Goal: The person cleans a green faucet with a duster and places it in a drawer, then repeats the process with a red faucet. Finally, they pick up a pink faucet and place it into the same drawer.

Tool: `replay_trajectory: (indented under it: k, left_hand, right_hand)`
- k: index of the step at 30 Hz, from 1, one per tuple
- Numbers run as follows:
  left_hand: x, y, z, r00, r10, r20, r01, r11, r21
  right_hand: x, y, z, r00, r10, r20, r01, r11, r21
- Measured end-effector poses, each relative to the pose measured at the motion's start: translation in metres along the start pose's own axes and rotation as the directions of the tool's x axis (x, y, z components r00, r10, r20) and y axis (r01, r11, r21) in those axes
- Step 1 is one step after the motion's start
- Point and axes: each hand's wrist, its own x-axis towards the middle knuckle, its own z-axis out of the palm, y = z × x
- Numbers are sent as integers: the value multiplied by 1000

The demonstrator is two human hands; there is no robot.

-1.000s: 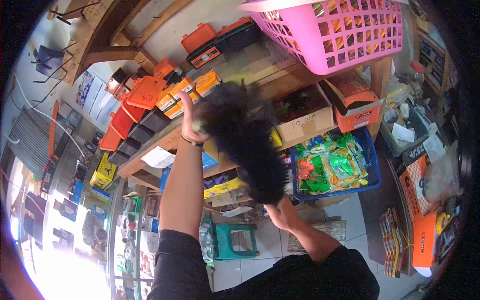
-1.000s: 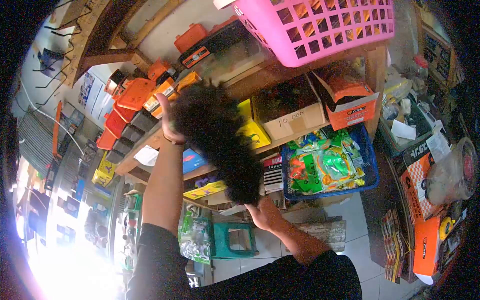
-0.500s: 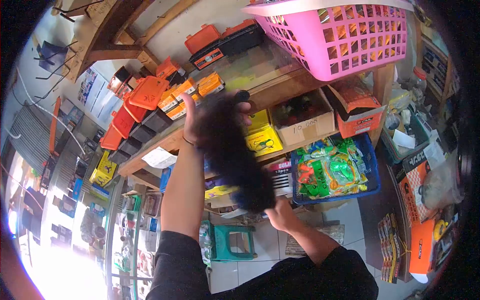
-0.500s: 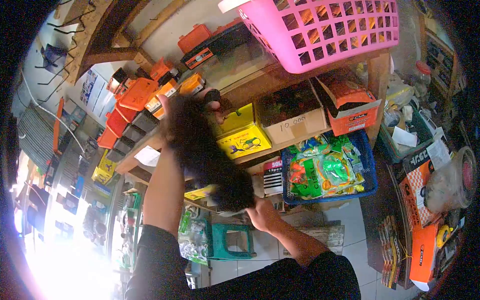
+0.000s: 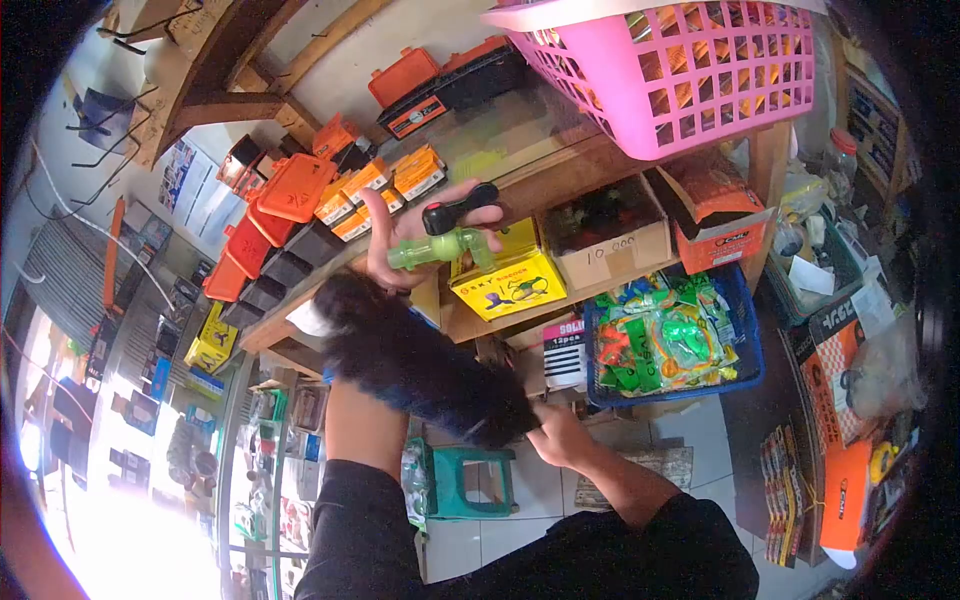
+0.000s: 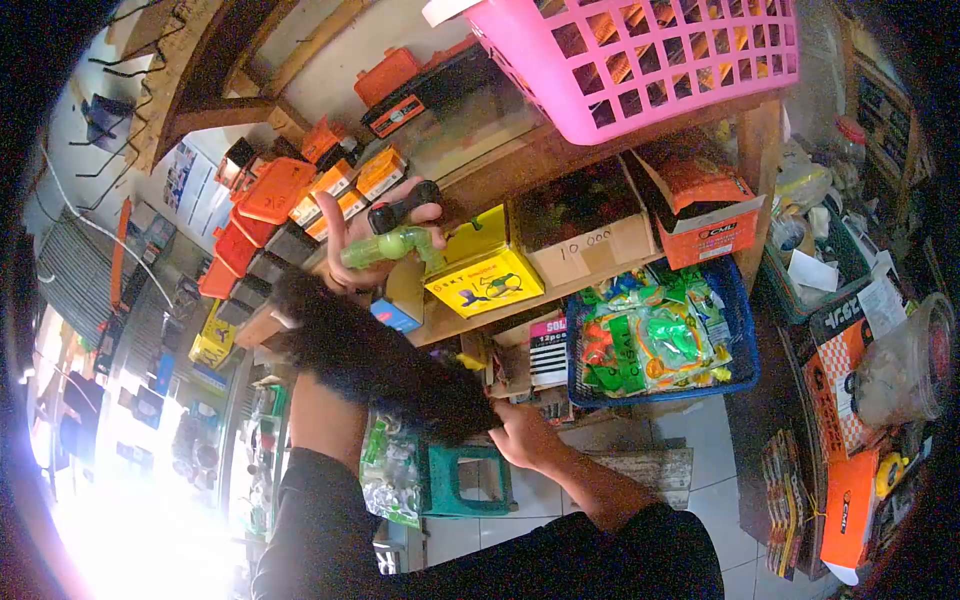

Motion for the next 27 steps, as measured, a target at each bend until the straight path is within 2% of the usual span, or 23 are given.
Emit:
replay_trajectory:
  k: [1,2,3,4,5,7,9,10,11,12,13,15,16,17,18,19,20,21,23,24,25,26,27]
  left_hand:
    - [-3,0,-4,1000,0,3,0,1000,3]
    - [-7,-1,-8,984,48,-170,-76,983,-166]
    - [-6,1,-1,938,63,-342,-178,932,-315]
    - [0,-1,11,903,47,-427,-174,949,-264]
    - [0,-1,10,904,47,-425,-172,949,-262]
    - [0,-4,8,999,31,-42,-31,1000,1]
    - [-3,0,2,999,4,-32,-3,999,50]
    - [-6,-1,-4,960,49,-275,-63,997,-42]
    - [-9,-2,-9,860,67,-506,-144,983,-114]
    - [-4,-4,-2,903,72,-424,-155,974,-164]
    - [-4,-2,5,903,72,-424,-154,975,-163]
    - [-4,-2,14,985,3,-174,-5,1000,-12]
    - [-1,-1,10,995,19,-99,-14,998,59]
    - [0,-3,10,995,16,-101,-10,998,59]
    - [5,-6,15,934,93,-345,-93,995,16]
    - [8,-6,19,809,151,-568,-185,983,-1]
    - [4,0,21,860,40,-509,-242,910,-336]
    - [2,0,19,860,42,-509,-242,912,-332]
    - [-2,-2,11,990,-21,-142,13,998,-60]
    - [0,-3,9,998,14,-66,-14,1000,-1]
    - [-2,-3,1,998,13,-66,-13,1000,-1]
    - [-7,-2,-10,974,56,-222,-83,990,-115]
    - [-10,-2,-17,923,79,-376,-170,962,-214]
  right_hand:
    - [1,-5,-2,999,15,-33,-12,997,73]
    - [2,-10,-4,999,10,-35,-8,997,71]
    - [2,-16,-5,992,109,-64,-102,990,97]
    - [3,-18,-6,974,208,-90,-196,972,126]
    - [3,-11,-4,974,206,-93,-193,973,126]
    - [4,0,1,987,-142,-71,139,989,-51]
    - [3,-4,-2,986,-123,-113,127,992,24]
    - [3,-12,-7,990,115,-84,-108,991,84]
    - [4,-15,-9,937,346,-40,-338,931,137]
    - [4,-15,-6,937,343,-66,-325,925,195]
    - [5,-10,-4,937,342,-66,-324,926,195]
    - [6,-4,-4,995,-89,-38,89,996,-1]
    - [8,-8,-6,992,-117,-52,119,992,40]
    - [7,-7,-5,992,-115,-53,118,992,43]
    - [7,-5,-3,995,55,-78,-48,994,95]
    - [8,-5,-2,971,223,-91,-208,967,150]
    - [10,-5,-4,976,208,-72,-198,972,124]
    - [11,-2,-2,976,203,-72,-193,973,125]
    - [11,5,4,976,-141,-166,142,990,-2]
    - [11,7,5,976,-139,-167,141,990,0]
    - [10,9,4,984,-3,-177,13,998,58]
    - [10,10,4,975,133,-177,-113,987,117]
    - [10,3,-1,975,133,-177,-113,987,118]
